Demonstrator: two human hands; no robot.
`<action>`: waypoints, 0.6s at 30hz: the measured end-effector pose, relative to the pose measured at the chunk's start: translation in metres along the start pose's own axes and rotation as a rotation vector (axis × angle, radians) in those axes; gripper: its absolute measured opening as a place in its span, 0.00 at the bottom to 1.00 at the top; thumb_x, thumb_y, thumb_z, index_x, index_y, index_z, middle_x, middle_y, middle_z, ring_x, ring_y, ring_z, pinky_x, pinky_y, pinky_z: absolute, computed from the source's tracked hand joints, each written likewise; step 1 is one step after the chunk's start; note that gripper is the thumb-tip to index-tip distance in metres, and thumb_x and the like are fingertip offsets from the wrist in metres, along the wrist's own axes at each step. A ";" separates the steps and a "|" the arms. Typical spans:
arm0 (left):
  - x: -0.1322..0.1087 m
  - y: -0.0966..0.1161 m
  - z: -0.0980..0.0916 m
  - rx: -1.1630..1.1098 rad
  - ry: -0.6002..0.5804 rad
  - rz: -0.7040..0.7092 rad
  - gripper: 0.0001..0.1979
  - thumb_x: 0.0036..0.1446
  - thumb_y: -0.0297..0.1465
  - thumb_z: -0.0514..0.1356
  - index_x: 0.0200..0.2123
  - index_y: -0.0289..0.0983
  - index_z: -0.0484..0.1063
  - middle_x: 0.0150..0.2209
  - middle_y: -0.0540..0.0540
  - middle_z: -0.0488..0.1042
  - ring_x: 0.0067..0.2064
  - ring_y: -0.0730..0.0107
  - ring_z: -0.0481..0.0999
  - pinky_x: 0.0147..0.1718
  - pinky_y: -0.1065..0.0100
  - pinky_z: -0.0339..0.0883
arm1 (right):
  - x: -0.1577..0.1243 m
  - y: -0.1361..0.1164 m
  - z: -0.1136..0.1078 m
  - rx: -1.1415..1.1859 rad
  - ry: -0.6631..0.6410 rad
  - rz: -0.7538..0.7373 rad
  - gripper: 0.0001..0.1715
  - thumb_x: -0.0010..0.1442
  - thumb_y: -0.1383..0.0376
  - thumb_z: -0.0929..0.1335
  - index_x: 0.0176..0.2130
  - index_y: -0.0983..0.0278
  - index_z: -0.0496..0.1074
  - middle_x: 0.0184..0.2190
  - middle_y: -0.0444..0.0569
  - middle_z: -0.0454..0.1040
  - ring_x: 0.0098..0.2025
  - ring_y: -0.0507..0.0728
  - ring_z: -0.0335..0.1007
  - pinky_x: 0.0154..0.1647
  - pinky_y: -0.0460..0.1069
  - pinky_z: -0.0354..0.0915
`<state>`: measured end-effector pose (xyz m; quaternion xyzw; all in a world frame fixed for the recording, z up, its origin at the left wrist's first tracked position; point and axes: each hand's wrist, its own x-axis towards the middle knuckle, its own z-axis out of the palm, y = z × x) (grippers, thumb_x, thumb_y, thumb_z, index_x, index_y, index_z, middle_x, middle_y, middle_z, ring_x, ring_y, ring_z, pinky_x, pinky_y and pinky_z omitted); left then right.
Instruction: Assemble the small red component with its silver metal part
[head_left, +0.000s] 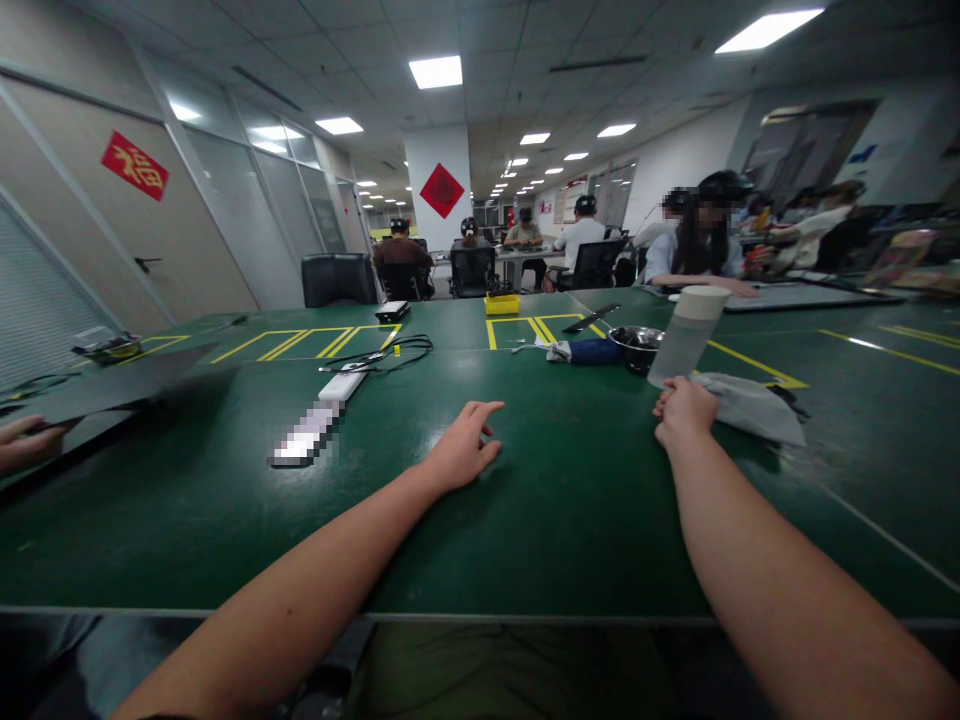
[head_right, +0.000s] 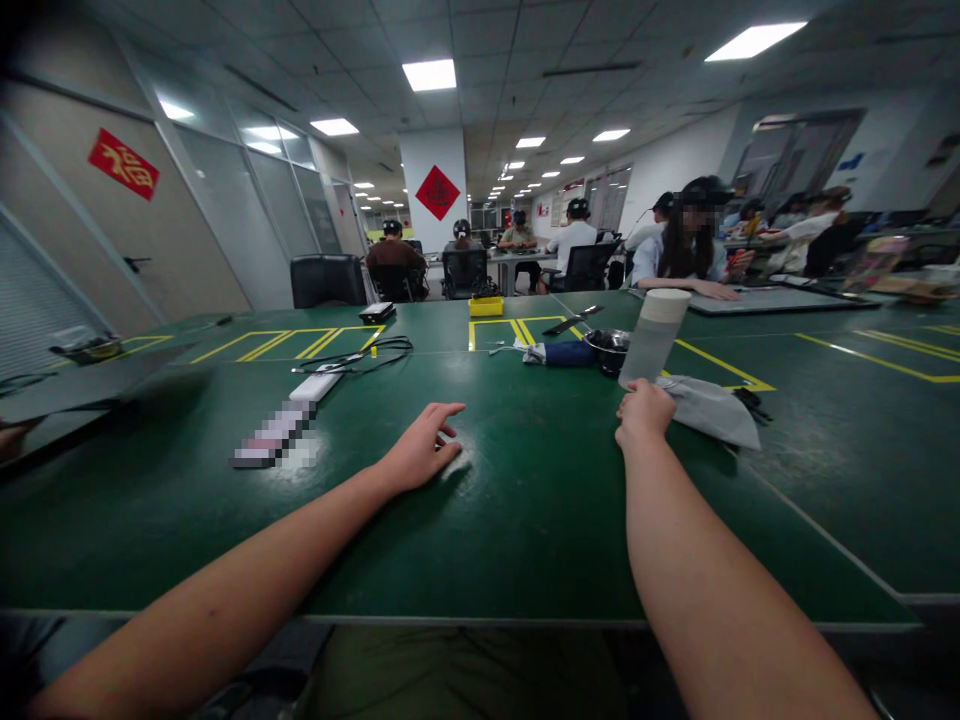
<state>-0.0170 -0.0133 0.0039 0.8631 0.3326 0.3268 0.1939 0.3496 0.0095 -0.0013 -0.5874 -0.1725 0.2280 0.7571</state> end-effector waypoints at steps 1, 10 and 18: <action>0.000 0.000 -0.001 0.001 -0.005 -0.003 0.28 0.54 0.26 0.57 0.58 0.43 0.56 0.51 0.44 0.61 0.41 0.71 0.72 0.42 0.66 0.70 | 0.001 -0.001 0.000 -0.019 0.063 -0.013 0.05 0.53 0.66 0.63 0.26 0.63 0.62 0.11 0.36 0.58 0.10 0.46 0.51 0.08 0.40 0.49; 0.000 0.000 -0.003 -0.018 -0.022 -0.021 0.28 0.54 0.27 0.57 0.58 0.43 0.57 0.51 0.43 0.60 0.42 0.71 0.72 0.42 0.66 0.71 | 0.003 -0.007 -0.004 -0.043 0.163 -0.001 0.18 0.61 0.59 0.59 0.25 0.65 0.66 0.15 0.41 0.64 0.12 0.47 0.55 0.09 0.41 0.52; 0.000 0.003 -0.005 -0.034 -0.029 -0.023 0.27 0.55 0.27 0.57 0.58 0.42 0.57 0.51 0.43 0.61 0.41 0.71 0.72 0.41 0.67 0.71 | 0.003 -0.017 -0.006 0.024 0.190 0.085 0.31 0.65 0.52 0.50 0.26 0.66 0.67 0.19 0.47 0.69 0.17 0.50 0.65 0.14 0.43 0.56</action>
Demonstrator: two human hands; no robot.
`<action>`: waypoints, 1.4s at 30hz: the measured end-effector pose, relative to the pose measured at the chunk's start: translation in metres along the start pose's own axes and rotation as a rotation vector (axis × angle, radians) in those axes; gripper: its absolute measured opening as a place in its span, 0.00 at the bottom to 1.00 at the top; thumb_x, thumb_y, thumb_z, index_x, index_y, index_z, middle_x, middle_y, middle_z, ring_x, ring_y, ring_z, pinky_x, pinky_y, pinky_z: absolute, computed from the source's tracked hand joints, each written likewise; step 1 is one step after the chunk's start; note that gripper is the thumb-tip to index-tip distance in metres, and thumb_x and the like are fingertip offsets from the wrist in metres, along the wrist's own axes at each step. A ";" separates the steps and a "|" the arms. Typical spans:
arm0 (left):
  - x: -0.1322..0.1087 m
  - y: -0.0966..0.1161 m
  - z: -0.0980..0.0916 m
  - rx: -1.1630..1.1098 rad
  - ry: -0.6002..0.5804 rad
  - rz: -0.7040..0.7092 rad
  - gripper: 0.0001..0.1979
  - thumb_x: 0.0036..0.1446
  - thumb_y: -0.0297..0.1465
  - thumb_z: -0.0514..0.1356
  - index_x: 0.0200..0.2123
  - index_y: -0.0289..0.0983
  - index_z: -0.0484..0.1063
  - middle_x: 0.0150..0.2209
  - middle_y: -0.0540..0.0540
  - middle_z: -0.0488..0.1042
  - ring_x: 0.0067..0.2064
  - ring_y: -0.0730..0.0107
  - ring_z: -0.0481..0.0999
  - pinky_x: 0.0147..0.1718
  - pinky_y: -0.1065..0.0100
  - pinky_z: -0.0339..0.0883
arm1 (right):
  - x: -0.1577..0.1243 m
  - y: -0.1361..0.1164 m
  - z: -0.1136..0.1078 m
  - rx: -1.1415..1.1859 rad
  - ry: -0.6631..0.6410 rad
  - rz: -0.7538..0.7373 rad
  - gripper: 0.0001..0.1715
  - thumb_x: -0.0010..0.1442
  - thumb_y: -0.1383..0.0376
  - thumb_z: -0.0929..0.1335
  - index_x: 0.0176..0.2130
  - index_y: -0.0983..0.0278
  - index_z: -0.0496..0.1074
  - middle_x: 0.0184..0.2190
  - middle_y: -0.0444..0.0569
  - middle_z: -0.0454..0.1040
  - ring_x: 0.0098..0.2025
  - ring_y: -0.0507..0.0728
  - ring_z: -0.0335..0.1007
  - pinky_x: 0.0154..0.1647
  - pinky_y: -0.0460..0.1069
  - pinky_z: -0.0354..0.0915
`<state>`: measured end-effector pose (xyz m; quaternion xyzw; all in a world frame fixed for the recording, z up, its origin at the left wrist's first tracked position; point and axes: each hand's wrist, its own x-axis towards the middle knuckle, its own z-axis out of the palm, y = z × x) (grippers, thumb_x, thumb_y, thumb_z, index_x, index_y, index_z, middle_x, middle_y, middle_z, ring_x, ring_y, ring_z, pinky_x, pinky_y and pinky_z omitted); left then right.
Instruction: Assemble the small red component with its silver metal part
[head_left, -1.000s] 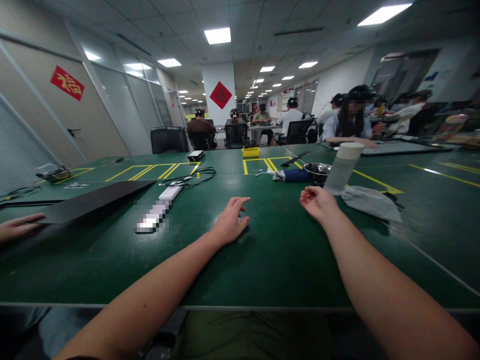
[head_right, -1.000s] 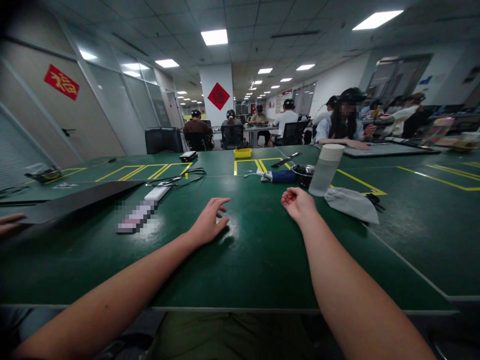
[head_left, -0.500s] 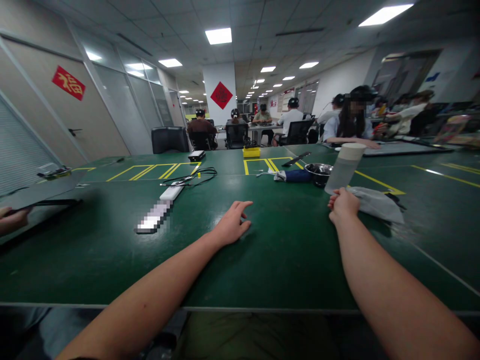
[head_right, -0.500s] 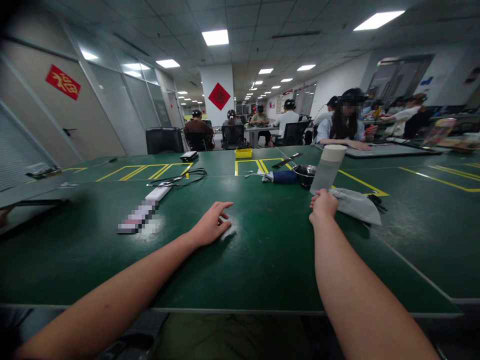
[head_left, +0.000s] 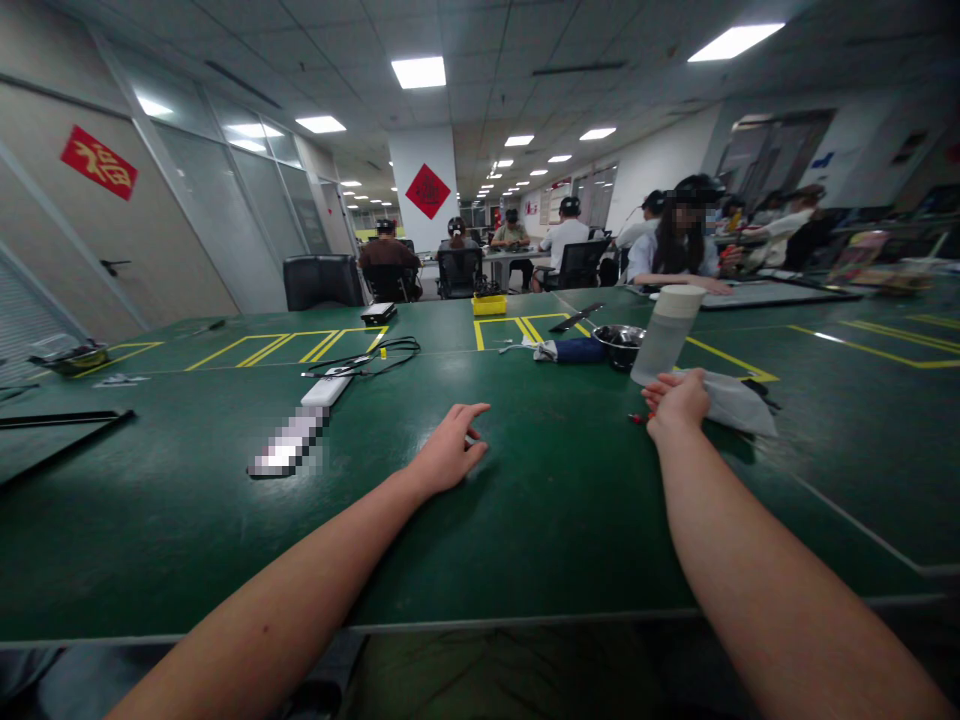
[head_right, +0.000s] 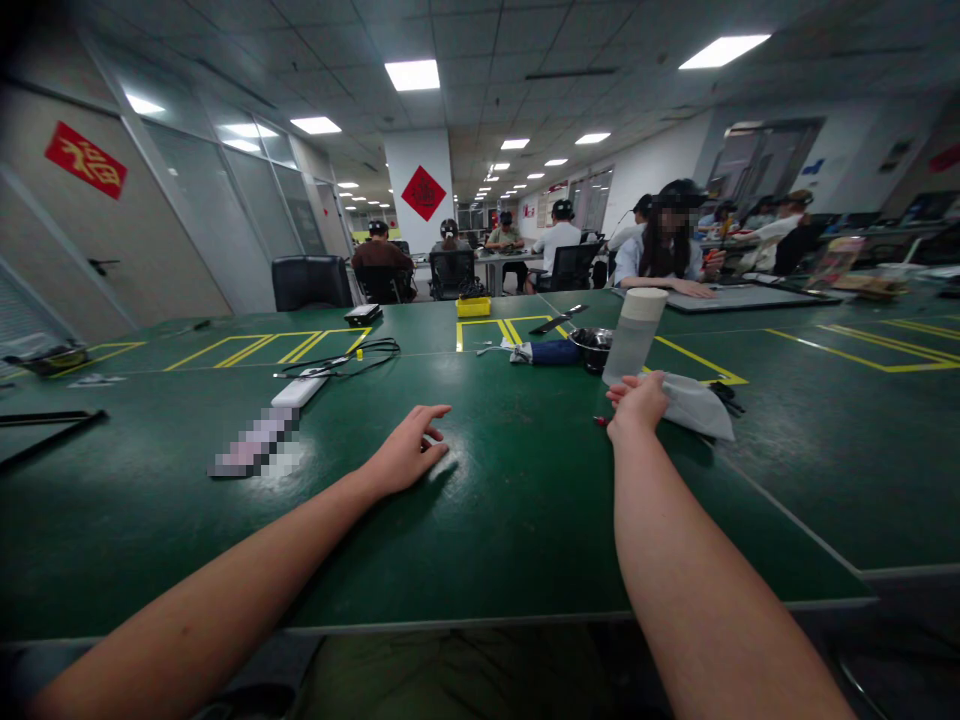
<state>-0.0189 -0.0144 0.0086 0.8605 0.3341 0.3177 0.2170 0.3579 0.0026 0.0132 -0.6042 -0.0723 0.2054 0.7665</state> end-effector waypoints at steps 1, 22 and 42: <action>0.000 0.000 0.000 -0.001 -0.003 -0.002 0.27 0.55 0.27 0.57 0.58 0.42 0.57 0.51 0.43 0.61 0.41 0.71 0.72 0.41 0.67 0.71 | 0.001 -0.001 -0.001 -0.001 0.000 0.009 0.32 0.65 0.51 0.49 0.27 0.66 0.67 0.20 0.48 0.70 0.18 0.51 0.67 0.15 0.44 0.58; 0.005 -0.005 -0.001 0.190 -0.164 -0.035 0.13 0.51 0.34 0.62 0.41 0.38 0.74 0.38 0.46 0.70 0.37 0.66 0.72 0.41 0.66 0.67 | -0.170 0.045 0.046 -0.076 -1.229 0.138 0.28 0.65 0.49 0.55 0.42 0.65 0.72 0.37 0.51 0.76 0.46 0.55 0.70 0.50 0.49 0.61; 0.001 -0.004 -0.032 0.191 -0.431 -0.042 0.04 0.50 0.30 0.60 0.31 0.38 0.74 0.27 0.50 0.72 0.29 0.71 0.69 0.28 0.73 0.57 | -0.167 0.039 0.038 -0.885 -1.540 -1.059 0.18 0.54 0.74 0.66 0.44 0.63 0.74 0.42 0.52 0.71 0.45 0.57 0.67 0.49 0.50 0.60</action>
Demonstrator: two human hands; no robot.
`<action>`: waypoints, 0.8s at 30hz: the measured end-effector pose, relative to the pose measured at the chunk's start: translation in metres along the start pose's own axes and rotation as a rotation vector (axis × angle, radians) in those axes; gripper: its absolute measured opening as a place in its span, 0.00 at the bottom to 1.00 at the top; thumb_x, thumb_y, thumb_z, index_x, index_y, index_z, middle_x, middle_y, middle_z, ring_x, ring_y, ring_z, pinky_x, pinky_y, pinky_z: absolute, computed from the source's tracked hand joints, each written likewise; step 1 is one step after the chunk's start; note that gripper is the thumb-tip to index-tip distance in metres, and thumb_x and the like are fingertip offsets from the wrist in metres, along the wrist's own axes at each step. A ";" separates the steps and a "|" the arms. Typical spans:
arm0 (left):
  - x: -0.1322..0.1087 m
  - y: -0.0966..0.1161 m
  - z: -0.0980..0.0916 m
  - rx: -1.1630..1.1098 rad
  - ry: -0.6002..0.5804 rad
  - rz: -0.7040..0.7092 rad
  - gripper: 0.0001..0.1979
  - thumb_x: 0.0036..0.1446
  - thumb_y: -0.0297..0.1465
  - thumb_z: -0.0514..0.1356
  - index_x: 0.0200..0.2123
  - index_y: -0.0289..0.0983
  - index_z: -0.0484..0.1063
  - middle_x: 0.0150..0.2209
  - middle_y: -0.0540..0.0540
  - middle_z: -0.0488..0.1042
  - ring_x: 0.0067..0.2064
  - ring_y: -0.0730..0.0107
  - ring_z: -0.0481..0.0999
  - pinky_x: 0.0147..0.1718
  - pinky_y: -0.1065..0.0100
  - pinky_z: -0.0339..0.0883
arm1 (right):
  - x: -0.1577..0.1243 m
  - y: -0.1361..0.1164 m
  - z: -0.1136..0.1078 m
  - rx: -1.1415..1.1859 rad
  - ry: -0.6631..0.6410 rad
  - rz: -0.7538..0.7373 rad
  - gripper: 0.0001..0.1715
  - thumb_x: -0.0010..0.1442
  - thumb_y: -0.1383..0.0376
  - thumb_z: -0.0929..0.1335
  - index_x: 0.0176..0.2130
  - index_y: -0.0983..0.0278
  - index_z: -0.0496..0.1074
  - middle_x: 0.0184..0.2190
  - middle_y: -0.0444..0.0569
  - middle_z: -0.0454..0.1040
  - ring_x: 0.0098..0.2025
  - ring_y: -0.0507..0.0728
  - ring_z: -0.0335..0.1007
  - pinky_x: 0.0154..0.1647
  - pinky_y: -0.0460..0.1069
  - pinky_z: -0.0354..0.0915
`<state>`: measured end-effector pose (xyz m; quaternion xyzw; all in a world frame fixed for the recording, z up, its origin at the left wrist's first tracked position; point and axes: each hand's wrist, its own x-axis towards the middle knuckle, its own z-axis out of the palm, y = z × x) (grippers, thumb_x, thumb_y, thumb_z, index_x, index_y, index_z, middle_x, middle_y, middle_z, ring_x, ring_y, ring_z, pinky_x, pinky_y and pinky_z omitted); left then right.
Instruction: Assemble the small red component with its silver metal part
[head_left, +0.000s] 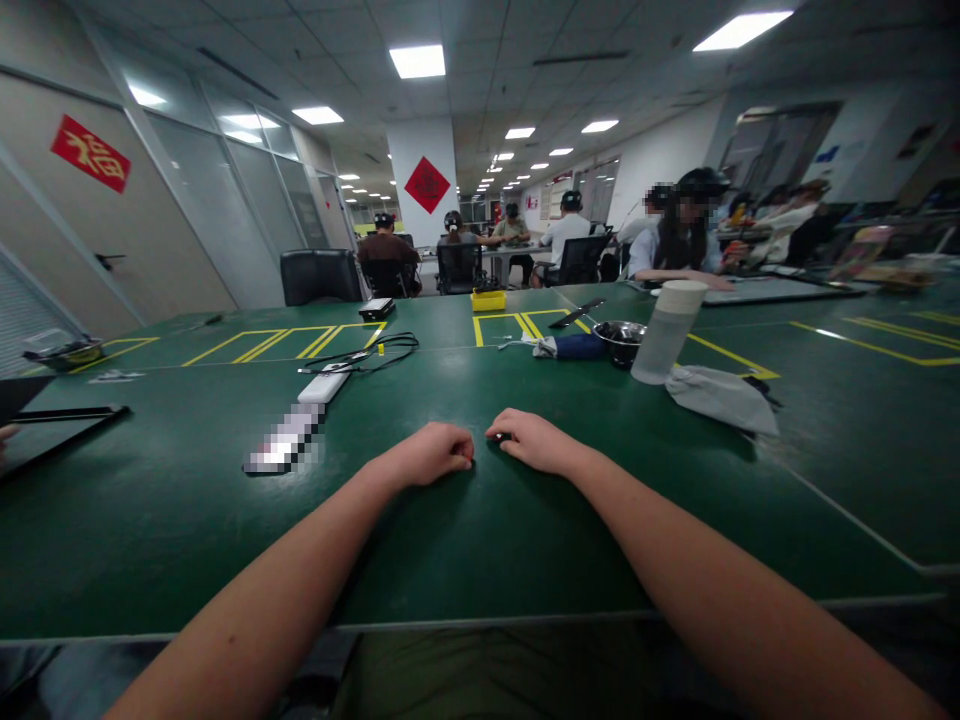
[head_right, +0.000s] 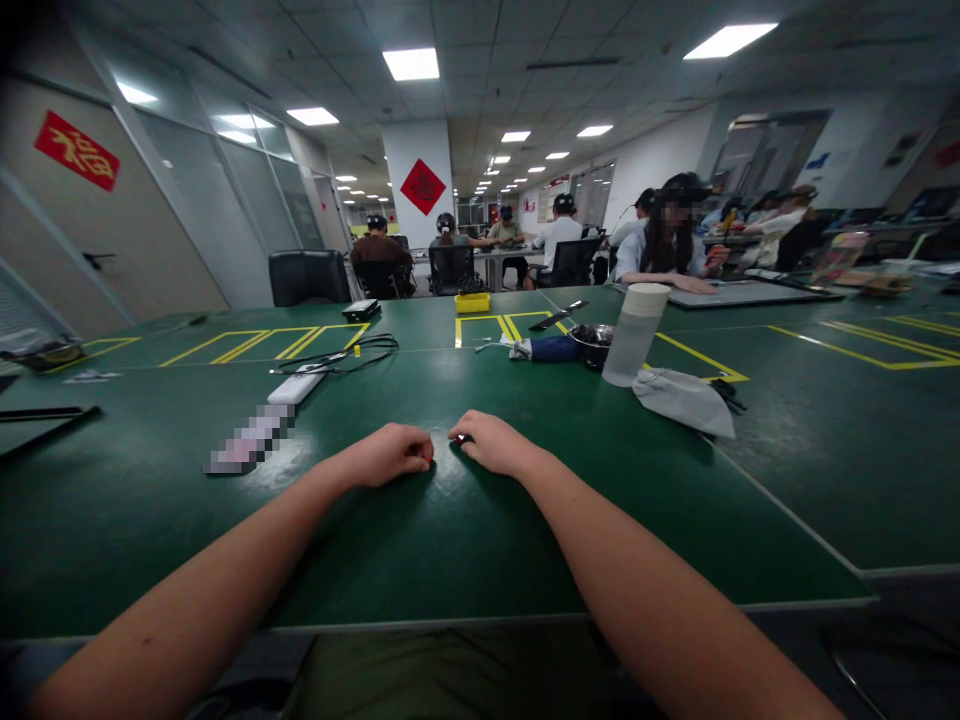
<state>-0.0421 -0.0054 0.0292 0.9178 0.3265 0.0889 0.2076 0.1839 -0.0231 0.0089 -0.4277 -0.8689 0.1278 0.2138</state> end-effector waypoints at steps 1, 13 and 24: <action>0.000 0.001 0.001 -0.005 0.019 0.007 0.04 0.50 0.29 0.59 0.31 0.38 0.73 0.27 0.50 0.72 0.29 0.71 0.68 0.28 0.73 0.57 | 0.001 -0.002 0.000 -0.019 0.001 0.008 0.15 0.55 0.74 0.66 0.41 0.63 0.75 0.41 0.51 0.71 0.43 0.56 0.68 0.47 0.50 0.61; 0.014 0.001 0.023 -0.652 0.230 -0.128 0.09 0.46 0.25 0.59 0.34 0.33 0.73 0.28 0.49 0.74 0.30 0.72 0.72 0.30 0.72 0.64 | 0.004 -0.020 0.009 0.734 0.136 0.278 0.07 0.52 0.68 0.68 0.35 0.65 0.68 0.27 0.43 0.72 0.22 0.49 0.69 0.23 0.44 0.65; 0.016 0.002 0.028 -1.042 0.272 -0.193 0.09 0.46 0.22 0.62 0.34 0.32 0.73 0.32 0.44 0.76 0.32 0.73 0.75 0.36 0.69 0.69 | 0.003 -0.014 0.010 1.147 0.092 0.424 0.11 0.52 0.72 0.69 0.38 0.66 0.68 0.30 0.51 0.77 0.31 0.53 0.76 0.31 0.45 0.74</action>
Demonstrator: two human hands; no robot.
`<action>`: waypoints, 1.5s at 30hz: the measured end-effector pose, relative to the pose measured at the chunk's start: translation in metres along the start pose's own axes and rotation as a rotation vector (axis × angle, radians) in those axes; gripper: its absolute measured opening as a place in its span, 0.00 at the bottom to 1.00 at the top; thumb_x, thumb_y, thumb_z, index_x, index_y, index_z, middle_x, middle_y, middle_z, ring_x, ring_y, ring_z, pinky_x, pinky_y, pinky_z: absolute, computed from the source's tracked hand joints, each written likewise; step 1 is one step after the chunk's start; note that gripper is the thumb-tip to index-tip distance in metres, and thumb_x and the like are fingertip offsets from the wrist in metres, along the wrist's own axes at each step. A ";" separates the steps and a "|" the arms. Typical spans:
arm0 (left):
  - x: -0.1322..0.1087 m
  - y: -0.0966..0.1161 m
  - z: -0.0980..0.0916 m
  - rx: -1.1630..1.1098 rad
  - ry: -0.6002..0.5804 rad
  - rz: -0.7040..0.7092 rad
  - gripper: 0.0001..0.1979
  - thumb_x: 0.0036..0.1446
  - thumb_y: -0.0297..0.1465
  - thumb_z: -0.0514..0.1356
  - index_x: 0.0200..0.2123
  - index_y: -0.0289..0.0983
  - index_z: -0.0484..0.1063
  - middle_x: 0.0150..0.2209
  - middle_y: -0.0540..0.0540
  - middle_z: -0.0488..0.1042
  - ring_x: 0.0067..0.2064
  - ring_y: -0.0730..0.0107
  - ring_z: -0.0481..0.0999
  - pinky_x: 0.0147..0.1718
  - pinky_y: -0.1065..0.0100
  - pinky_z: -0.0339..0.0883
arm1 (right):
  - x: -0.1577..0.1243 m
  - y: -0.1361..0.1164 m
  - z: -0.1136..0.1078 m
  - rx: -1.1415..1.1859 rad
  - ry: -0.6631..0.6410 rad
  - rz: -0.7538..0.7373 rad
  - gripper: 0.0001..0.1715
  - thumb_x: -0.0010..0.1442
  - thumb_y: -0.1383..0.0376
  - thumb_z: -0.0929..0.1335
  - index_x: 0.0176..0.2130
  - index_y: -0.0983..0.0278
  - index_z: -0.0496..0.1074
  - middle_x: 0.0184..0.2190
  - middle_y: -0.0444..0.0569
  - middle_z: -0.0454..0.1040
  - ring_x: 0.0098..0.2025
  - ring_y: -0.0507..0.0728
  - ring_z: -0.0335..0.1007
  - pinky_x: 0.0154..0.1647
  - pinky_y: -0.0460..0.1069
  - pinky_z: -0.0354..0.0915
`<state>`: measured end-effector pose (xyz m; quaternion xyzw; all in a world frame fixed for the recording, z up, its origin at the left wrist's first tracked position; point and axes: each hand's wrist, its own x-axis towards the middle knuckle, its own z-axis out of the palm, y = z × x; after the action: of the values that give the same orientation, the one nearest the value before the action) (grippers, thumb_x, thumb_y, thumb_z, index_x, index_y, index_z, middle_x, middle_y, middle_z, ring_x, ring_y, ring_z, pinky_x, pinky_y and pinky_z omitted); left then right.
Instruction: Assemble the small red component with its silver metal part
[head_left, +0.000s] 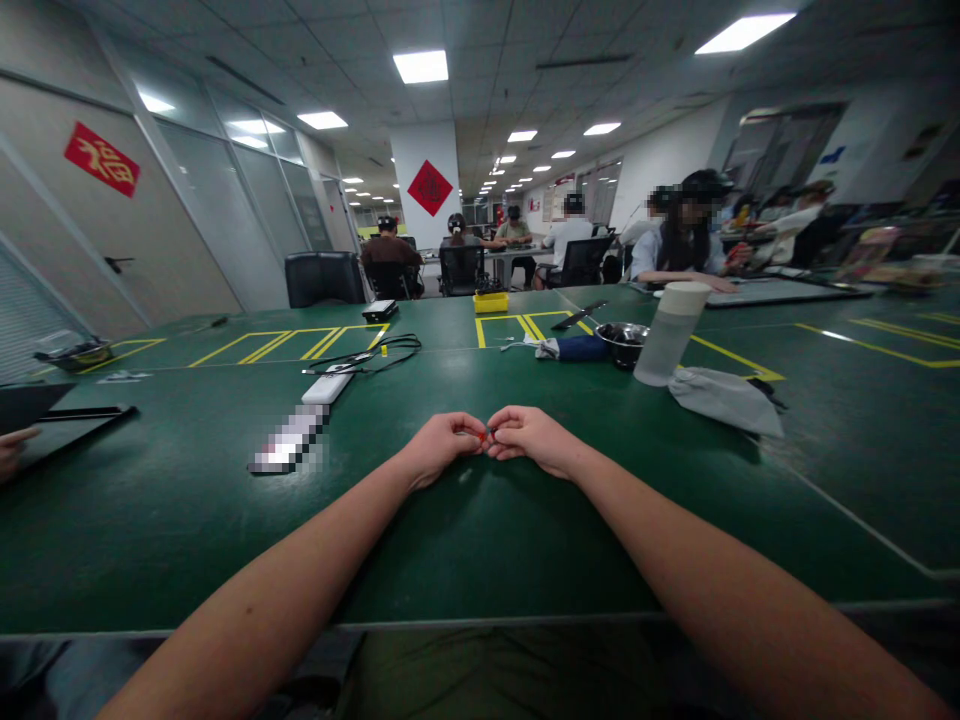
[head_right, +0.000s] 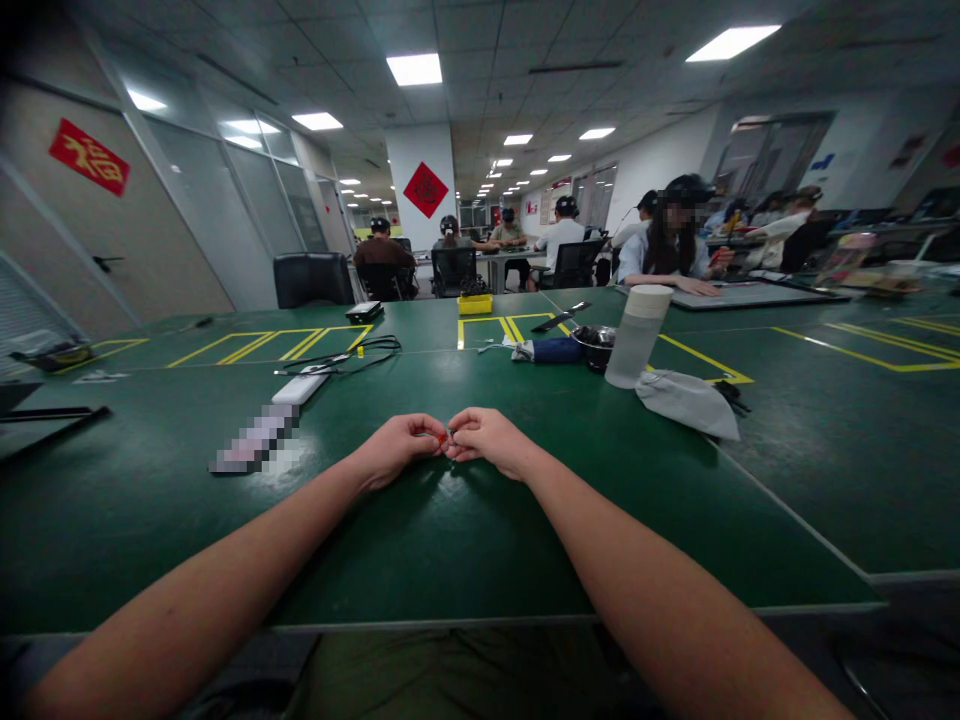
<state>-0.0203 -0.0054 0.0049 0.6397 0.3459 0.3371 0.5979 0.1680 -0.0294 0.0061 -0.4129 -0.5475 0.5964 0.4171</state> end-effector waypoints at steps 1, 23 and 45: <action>0.000 0.000 0.000 -0.009 -0.003 0.001 0.08 0.46 0.21 0.61 0.33 0.32 0.73 0.32 0.44 0.76 0.32 0.73 0.75 0.36 0.69 0.69 | 0.000 0.000 0.000 0.006 0.003 0.000 0.11 0.52 0.73 0.69 0.37 0.66 0.68 0.31 0.51 0.77 0.31 0.53 0.76 0.32 0.45 0.74; 0.003 -0.005 -0.005 -0.150 -0.021 -0.055 0.06 0.49 0.23 0.62 0.33 0.31 0.74 0.31 0.44 0.76 0.33 0.75 0.76 0.36 0.72 0.69 | -0.004 -0.003 -0.001 -0.021 -0.003 0.020 0.09 0.53 0.73 0.69 0.37 0.67 0.70 0.32 0.52 0.77 0.33 0.53 0.77 0.34 0.46 0.74; 0.005 -0.005 -0.005 -0.230 -0.022 -0.108 0.07 0.48 0.20 0.61 0.32 0.32 0.75 0.33 0.42 0.78 0.36 0.70 0.78 0.43 0.69 0.71 | -0.003 -0.008 0.001 0.014 0.039 0.100 0.11 0.53 0.77 0.65 0.38 0.68 0.69 0.32 0.54 0.78 0.33 0.55 0.77 0.35 0.47 0.73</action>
<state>-0.0224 0.0015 0.0002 0.5511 0.3324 0.3349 0.6883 0.1681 -0.0324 0.0138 -0.4482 -0.5140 0.6121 0.4002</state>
